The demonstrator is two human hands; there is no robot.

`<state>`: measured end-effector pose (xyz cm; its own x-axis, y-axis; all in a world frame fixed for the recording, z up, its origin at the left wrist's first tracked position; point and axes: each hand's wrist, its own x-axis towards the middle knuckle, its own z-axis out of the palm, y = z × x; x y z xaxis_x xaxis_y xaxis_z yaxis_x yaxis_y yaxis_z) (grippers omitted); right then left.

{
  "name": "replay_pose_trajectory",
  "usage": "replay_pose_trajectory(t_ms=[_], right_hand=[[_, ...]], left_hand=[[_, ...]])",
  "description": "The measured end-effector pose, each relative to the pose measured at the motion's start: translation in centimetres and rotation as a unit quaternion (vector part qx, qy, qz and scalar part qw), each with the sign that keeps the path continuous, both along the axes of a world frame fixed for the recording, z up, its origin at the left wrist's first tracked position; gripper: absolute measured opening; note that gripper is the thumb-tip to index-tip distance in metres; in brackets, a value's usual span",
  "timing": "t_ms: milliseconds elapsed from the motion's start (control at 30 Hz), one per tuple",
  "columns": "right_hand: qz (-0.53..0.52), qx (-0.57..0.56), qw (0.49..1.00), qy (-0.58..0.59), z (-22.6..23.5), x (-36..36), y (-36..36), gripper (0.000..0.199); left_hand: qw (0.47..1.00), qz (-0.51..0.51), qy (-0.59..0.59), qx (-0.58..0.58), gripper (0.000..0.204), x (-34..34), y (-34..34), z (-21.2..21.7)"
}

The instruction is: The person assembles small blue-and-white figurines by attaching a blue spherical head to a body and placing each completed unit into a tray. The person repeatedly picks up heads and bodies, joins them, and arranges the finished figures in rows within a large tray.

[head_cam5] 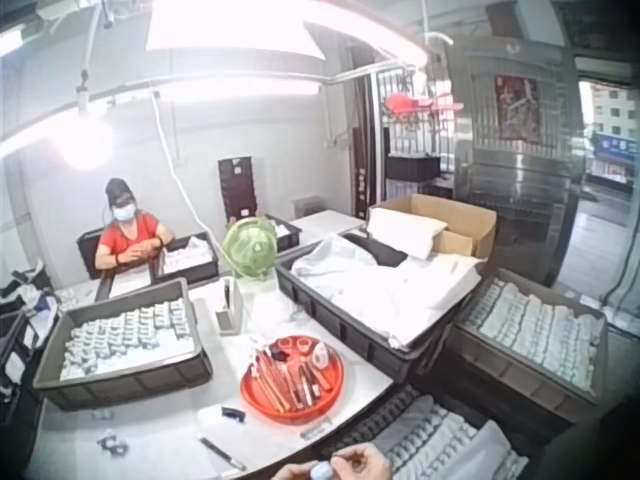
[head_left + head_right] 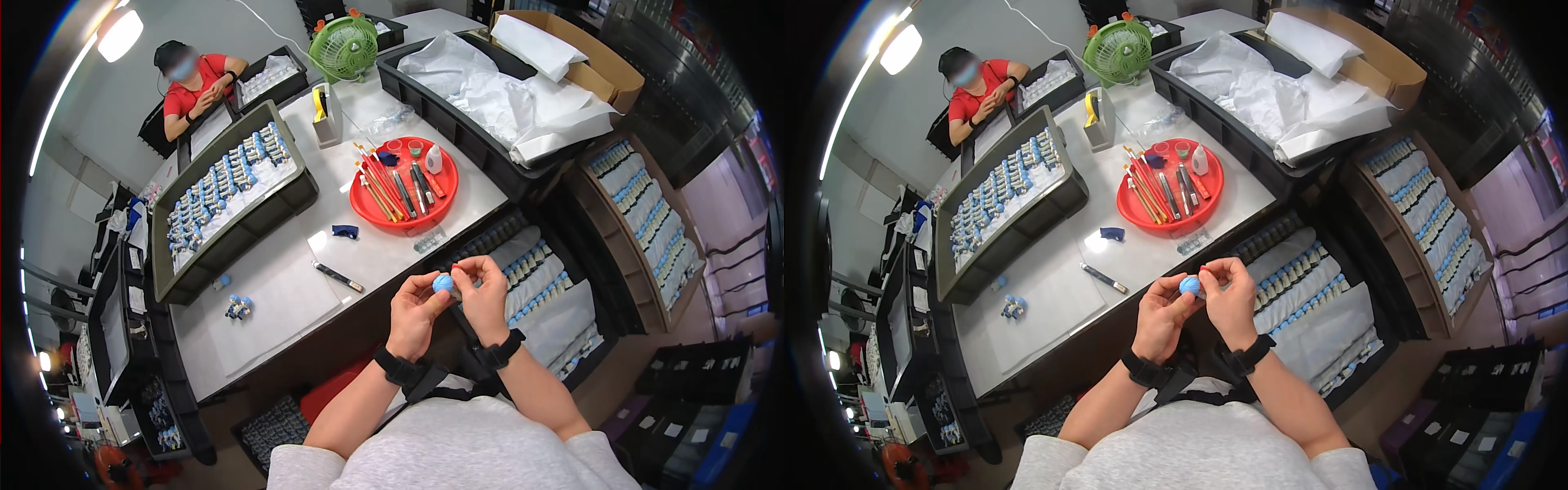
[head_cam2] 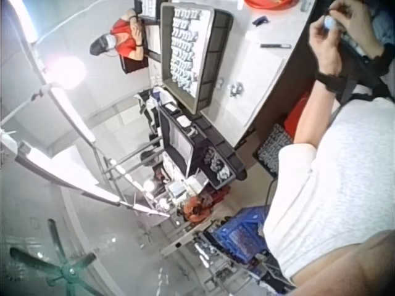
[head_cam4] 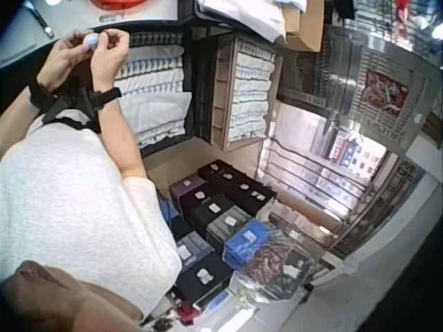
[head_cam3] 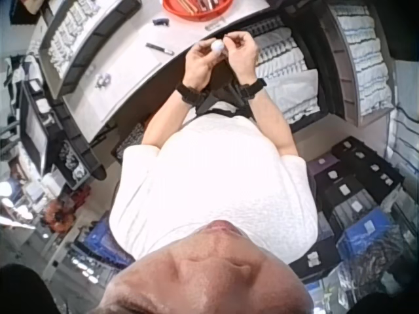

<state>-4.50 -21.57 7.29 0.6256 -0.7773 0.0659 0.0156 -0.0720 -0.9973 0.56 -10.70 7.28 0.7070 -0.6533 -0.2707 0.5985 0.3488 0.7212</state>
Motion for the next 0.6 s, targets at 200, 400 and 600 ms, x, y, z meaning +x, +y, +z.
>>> replay_pose_trajectory(t_ms=[200, 400, 600], right_hand=[[0.002, -0.061, 0.998, 0.001, -0.7, 0.3, 0.3, 0.009], [0.003, 0.040, 0.998, -0.041, 0.0, 1.5, -1.4, 0.009], [0.095, 0.077, 0.992, -0.035, 0.9, 2.5, 2.3, 0.009]], left_hand=[[0.999, 0.000, -0.029, 0.014, 0.028, 0.4, 0.5, -0.6], [0.999, 0.010, -0.004, -0.036, 0.028, 1.2, 1.7, 0.2], [0.997, 0.029, -0.016, -0.070, 0.028, 2.1, 3.3, -0.6]])
